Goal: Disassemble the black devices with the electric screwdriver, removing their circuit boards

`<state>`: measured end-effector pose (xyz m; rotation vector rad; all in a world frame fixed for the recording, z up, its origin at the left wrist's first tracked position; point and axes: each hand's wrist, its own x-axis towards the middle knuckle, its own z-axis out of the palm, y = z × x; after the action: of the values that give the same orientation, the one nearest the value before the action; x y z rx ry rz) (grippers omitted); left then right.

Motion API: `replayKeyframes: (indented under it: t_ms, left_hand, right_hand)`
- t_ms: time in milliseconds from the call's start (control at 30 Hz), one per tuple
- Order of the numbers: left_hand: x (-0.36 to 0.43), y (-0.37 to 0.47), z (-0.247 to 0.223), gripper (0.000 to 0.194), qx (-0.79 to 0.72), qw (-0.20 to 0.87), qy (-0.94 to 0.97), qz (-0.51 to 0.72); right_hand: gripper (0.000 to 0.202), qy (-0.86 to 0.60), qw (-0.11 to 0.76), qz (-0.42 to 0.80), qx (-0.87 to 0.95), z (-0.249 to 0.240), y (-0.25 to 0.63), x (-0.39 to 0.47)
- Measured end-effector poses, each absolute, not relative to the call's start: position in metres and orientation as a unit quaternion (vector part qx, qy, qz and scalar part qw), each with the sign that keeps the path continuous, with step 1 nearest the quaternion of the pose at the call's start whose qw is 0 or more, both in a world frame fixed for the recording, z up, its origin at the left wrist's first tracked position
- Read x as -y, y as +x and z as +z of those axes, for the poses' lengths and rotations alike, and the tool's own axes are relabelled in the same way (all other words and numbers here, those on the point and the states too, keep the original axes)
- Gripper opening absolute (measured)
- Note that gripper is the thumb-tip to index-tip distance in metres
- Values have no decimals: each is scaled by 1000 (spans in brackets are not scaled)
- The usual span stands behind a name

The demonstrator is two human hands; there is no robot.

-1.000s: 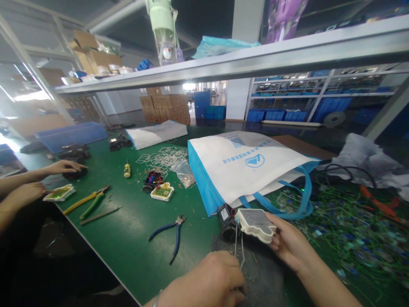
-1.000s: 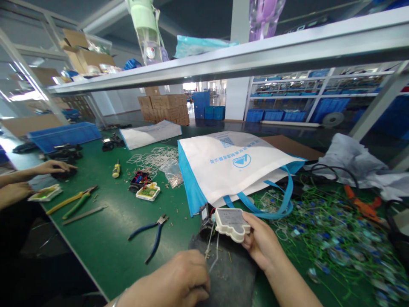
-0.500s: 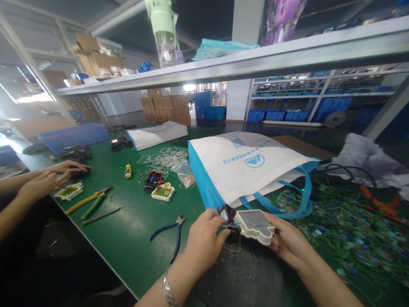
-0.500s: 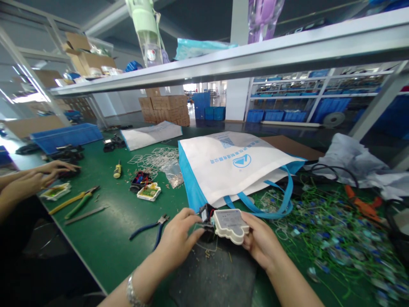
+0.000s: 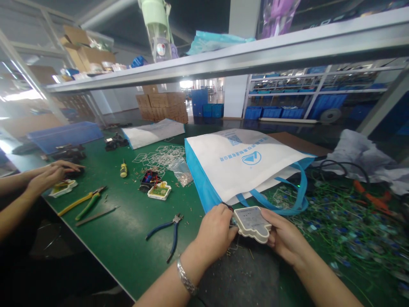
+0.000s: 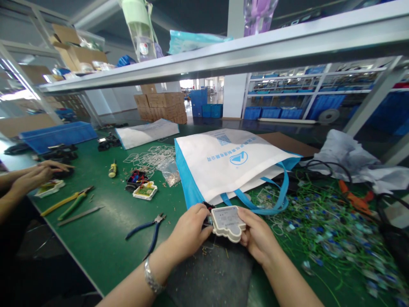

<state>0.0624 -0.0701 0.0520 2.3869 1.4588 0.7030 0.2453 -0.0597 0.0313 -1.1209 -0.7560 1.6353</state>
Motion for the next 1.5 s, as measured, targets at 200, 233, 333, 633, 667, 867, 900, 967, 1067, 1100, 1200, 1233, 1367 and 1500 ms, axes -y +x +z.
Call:
replayKeyframes:
  t_ms: [200, 233, 333, 633, 667, 867, 900, 967, 1067, 1100, 1200, 1233, 1367, 1500]
  left_hand:
    - [62, 58, 46, 14, -511, 304, 717, 363]
    - [61, 57, 46, 15, -511, 333, 694, 382]
    - [58, 56, 45, 18, -513, 387, 649, 407]
    - [58, 54, 45, 24, -492, 500, 567, 432]
    - [58, 55, 45, 24, -492, 501, 564, 435]
    - [57, 52, 48, 23, -494, 473, 599, 417]
    - [57, 49, 50, 21, -493, 465, 613, 406]
    - [56, 44, 56, 19, -488, 451, 638, 388]
    - [56, 38, 65, 14, -485, 415, 674, 373]
    - [56, 38, 68, 14, -490, 400, 685, 362]
    - [56, 41, 71, 20, -517, 375, 700, 320]
    - [55, 43, 71, 20, -525, 377, 697, 310]
    - [52, 44, 67, 17, -532, 406, 688, 279]
    - [49, 40, 68, 13, -510, 469, 680, 241]
  right_hand:
    - [67, -447, 464, 669, 369, 37, 240, 67]
    - [69, -446, 462, 668, 377, 38, 238, 68]
    - [74, -442, 461, 663, 391, 37, 235, 68]
    - [79, -434, 461, 661, 403, 33, 232, 68]
    - [79, -432, 462, 661, 403, 34, 231, 68]
    - [76, -436, 465, 664, 391, 36, 234, 68]
    - [76, -438, 465, 664, 389, 35, 234, 67]
    - [77, -438, 466, 664, 388, 35, 236, 67]
    - [77, -432, 469, 663, 393, 34, 235, 67]
    - [77, -429, 470, 663, 395, 34, 235, 67]
    - [77, -426, 470, 662, 399, 33, 233, 68]
    - [77, -425, 471, 661, 400, 33, 232, 68]
    - [76, -429, 474, 657, 400, 31, 232, 67]
    - [77, -434, 471, 657, 396, 29, 233, 67]
